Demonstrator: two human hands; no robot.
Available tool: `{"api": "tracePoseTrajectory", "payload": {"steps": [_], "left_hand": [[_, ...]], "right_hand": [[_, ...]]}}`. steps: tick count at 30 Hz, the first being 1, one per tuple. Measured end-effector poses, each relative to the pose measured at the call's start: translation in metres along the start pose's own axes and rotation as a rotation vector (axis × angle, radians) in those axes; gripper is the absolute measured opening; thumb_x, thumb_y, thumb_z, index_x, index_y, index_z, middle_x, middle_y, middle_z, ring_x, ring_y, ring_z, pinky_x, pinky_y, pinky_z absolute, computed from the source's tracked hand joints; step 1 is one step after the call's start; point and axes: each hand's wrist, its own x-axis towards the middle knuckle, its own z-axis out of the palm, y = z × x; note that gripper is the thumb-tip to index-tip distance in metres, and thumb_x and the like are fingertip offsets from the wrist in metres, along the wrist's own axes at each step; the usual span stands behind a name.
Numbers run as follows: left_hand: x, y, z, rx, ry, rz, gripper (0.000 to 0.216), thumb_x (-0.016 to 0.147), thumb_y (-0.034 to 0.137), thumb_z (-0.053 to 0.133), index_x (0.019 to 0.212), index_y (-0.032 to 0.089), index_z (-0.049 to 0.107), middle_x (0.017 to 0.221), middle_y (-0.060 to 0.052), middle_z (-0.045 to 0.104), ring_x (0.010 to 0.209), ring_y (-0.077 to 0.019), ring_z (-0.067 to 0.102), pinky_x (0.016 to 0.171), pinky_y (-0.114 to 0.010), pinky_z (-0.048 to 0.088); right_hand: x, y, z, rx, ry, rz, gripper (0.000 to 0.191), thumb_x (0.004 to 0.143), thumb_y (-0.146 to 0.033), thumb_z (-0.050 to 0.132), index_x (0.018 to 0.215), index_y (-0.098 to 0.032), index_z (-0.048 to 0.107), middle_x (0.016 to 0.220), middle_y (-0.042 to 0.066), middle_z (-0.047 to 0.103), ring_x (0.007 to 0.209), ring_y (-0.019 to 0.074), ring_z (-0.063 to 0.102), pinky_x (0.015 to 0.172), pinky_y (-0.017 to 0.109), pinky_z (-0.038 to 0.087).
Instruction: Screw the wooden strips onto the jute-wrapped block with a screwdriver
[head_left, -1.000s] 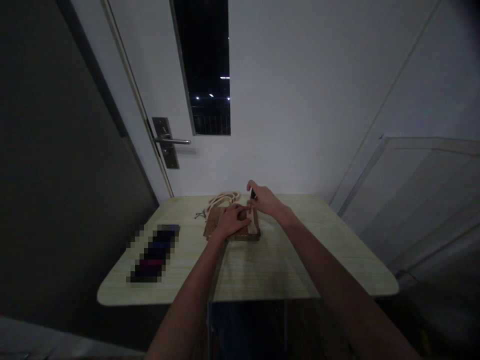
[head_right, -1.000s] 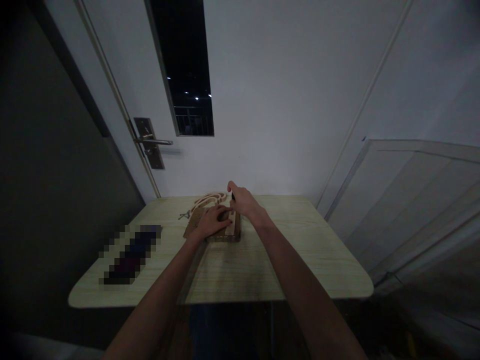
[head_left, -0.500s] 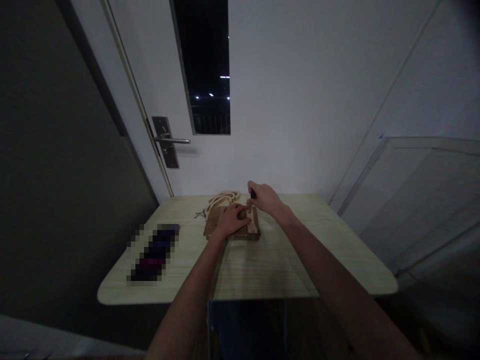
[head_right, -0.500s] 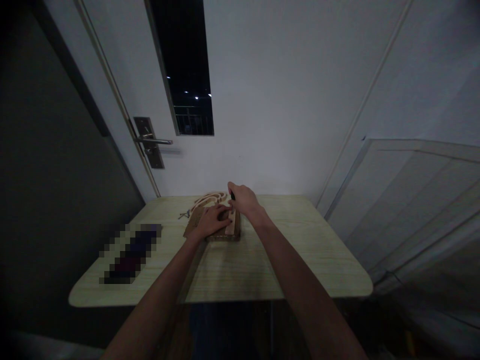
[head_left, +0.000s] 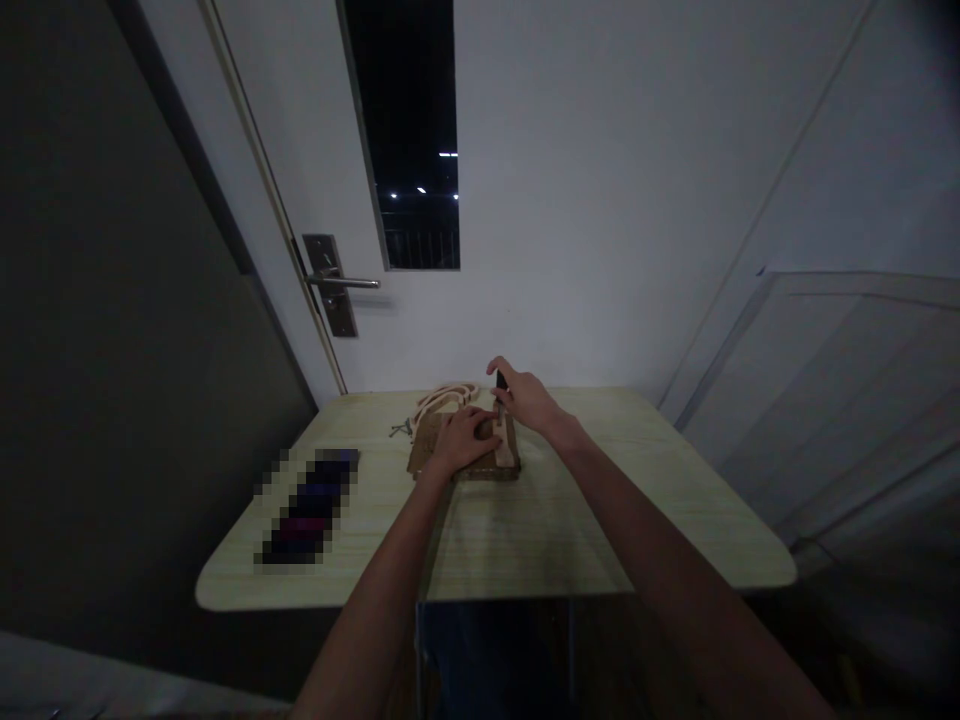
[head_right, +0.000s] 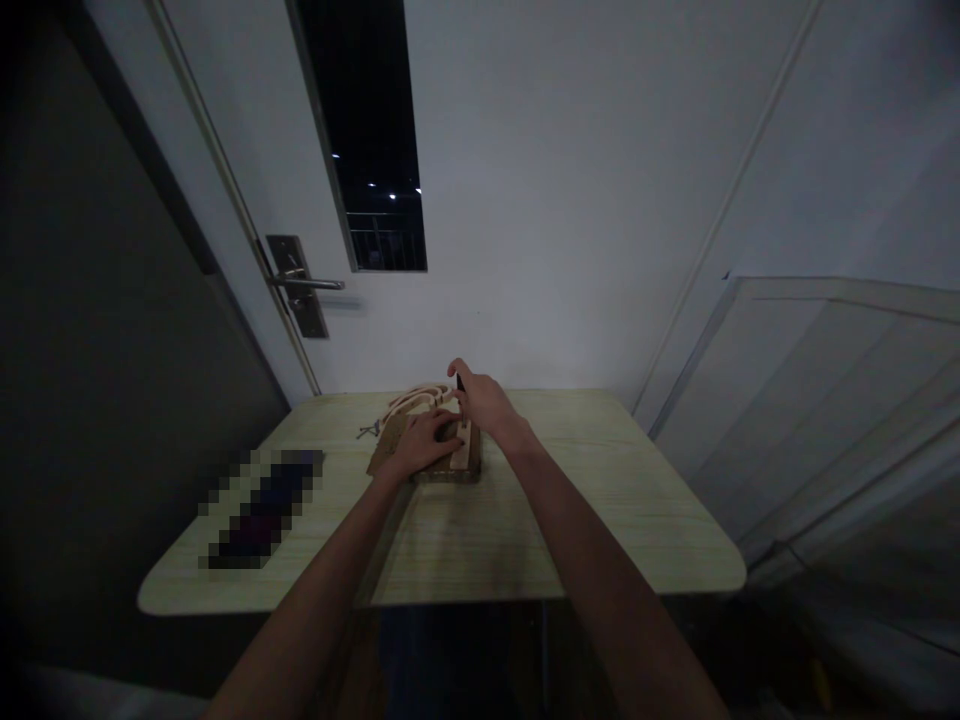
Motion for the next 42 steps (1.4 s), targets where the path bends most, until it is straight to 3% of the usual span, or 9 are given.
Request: {"api": "tracePoseTrajectory", "payload": {"steps": [5,11,17,28,34,42], "left_hand": [[0.001,-0.001,0.001,0.012,-0.003,0.002,0.045,0.080,0.043,0.060,0.122,0.026,0.060,0.125,-0.004,0.058,0.119,-0.0267,0.051,0.106,-0.043,0.033],[0.000,0.002,-0.001,0.024,-0.017,0.005,0.044,0.081,0.040,0.061,0.123,0.027,0.058,0.125,-0.004,0.058,0.119,-0.0261,0.050,0.106,-0.044,0.032],[0.000,0.001,-0.001,0.011,-0.008,0.009,0.044,0.081,0.040,0.060,0.123,0.026,0.059,0.126,-0.005,0.057,0.120,-0.0260,0.050,0.105,-0.042,0.034],[0.002,-0.002,0.003,0.014,0.007,0.001,0.045,0.080,0.042,0.061,0.121,0.025,0.059,0.125,-0.005,0.058,0.119,-0.0267,0.051,0.107,-0.044,0.032],[0.001,-0.001,0.001,0.009,0.001,0.007,0.045,0.080,0.041,0.061,0.122,0.026,0.059,0.126,-0.005,0.057,0.120,-0.0261,0.050,0.106,-0.042,0.033],[0.000,0.001,0.000,0.017,-0.005,0.002,0.044,0.081,0.040,0.060,0.123,0.027,0.059,0.128,-0.005,0.057,0.122,-0.0267,0.048,0.107,-0.044,0.031]], "right_hand": [[-0.002,0.003,0.008,-0.037,0.073,-0.009,0.018,0.086,-0.023,0.055,0.104,-0.020,0.050,0.077,0.003,0.062,0.067,0.0152,0.054,0.061,0.024,0.033],[-0.010,0.005,0.018,0.147,0.143,-0.081,0.042,0.075,-0.005,0.045,0.114,-0.017,0.041,0.087,0.004,0.060,0.072,0.0144,0.054,0.068,0.025,0.040],[-0.013,0.003,0.017,0.170,0.107,-0.068,0.045,0.077,-0.005,0.043,0.119,-0.020,0.039,0.082,0.001,0.058,0.070,0.0137,0.054,0.067,0.025,0.040],[-0.012,0.003,0.022,0.175,0.165,0.046,0.030,0.078,-0.013,0.056,0.106,-0.019,0.047,0.081,0.003,0.060,0.068,0.0144,0.054,0.064,0.025,0.041],[-0.016,0.005,0.025,0.218,0.218,0.032,0.045,0.081,-0.012,0.050,0.124,-0.022,0.041,0.087,0.003,0.061,0.068,0.0142,0.057,0.068,0.027,0.045],[-0.023,0.006,0.026,0.367,0.145,-0.010,0.053,0.079,-0.007,0.042,0.129,-0.024,0.035,0.092,0.002,0.061,0.070,0.0132,0.058,0.067,0.027,0.048]]}}
